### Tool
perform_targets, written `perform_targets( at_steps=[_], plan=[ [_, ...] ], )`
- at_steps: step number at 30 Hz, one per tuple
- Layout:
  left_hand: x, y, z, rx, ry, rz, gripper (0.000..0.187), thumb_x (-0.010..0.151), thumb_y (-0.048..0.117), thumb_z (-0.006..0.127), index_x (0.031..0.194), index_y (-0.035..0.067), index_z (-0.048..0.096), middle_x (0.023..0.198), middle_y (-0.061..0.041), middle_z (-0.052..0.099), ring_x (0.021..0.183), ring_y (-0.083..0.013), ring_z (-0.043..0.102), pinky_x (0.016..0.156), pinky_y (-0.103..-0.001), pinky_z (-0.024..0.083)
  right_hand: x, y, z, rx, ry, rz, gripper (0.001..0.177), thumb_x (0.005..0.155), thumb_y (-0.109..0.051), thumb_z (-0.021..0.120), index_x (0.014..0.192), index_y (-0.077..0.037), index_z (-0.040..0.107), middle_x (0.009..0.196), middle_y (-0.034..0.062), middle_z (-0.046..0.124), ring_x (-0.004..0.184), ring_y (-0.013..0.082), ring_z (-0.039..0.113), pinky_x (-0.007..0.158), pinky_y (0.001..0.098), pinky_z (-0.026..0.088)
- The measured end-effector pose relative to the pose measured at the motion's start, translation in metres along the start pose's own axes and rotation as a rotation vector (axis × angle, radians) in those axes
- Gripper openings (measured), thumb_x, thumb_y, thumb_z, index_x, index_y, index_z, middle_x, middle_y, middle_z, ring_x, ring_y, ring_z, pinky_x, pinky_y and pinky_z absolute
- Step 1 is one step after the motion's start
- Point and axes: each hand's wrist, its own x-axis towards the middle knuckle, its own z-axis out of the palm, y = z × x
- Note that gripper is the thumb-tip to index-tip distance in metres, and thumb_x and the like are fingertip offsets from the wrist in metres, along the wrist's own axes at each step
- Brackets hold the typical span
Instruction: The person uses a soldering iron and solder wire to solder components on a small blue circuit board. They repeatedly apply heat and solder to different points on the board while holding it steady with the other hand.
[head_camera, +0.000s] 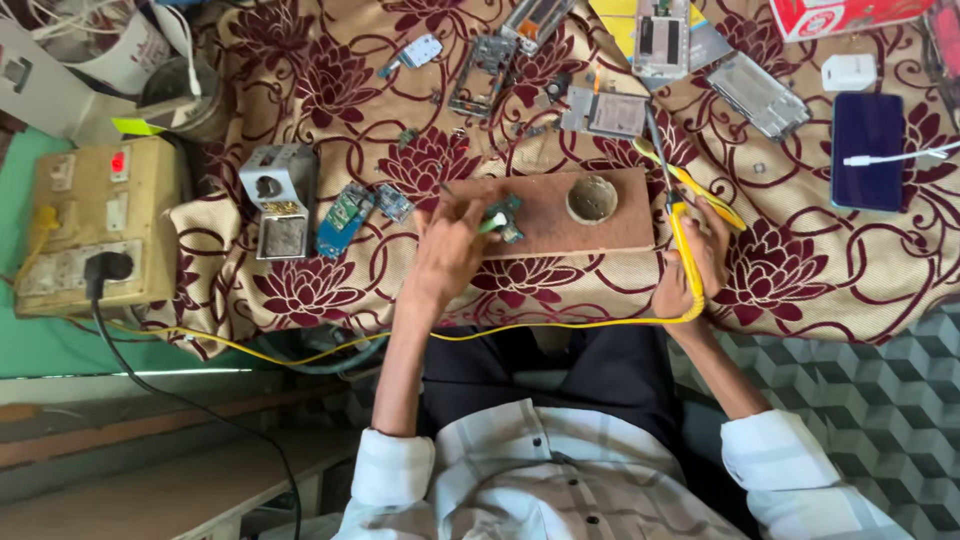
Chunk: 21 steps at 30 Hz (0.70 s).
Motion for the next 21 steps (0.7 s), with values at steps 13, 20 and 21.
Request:
perform_targets(
  at_steps=[13, 20, 21],
  plan=[
    [0.02, 0.063, 0.022, 0.009, 0.056, -0.228, 0.046, 0.095, 0.041, 0.068, 0.11, -0.003, 0.064, 0.07, -0.017, 0.071, 0.096, -0.0401, 0.063, 0.091, -0.056, 0.033, 0.007, -0.004, -0.005, -0.026, -0.021, 0.03, 0.037, 0.115, -0.018, 0.046, 0.142, 0.007, 0.052, 0.14, 0.0319, 0.055, 0.141, 0.0436, 0.052, 0.11, 0.0484, 0.059],
    [0.038, 0.087, 0.055, -0.04, 0.128, -0.168, 0.034, 0.092, 0.034, 0.074, 0.109, 0.004, 0.071, 0.077, -0.018, 0.071, 0.093, -0.0385, 0.063, 0.089, -0.053, 0.034, 0.004, -0.006, -0.004, 0.056, -0.002, 0.092, 0.035, 0.117, -0.015, 0.046, 0.144, 0.006, 0.05, 0.148, 0.0327, 0.044, 0.137, 0.0411, 0.058, 0.111, 0.0478, 0.059],
    [0.038, 0.089, 0.06, -0.049, 0.161, -0.149, 0.033, 0.094, 0.032, 0.074, 0.11, 0.004, 0.071, 0.078, -0.018, 0.071, 0.092, -0.0388, 0.063, 0.089, -0.053, 0.035, 0.003, -0.005, -0.006, 0.055, 0.003, 0.096, 0.034, 0.117, -0.015, 0.047, 0.144, 0.005, 0.05, 0.148, 0.0324, 0.043, 0.136, 0.041, 0.059, 0.111, 0.0479, 0.059]
  ],
)
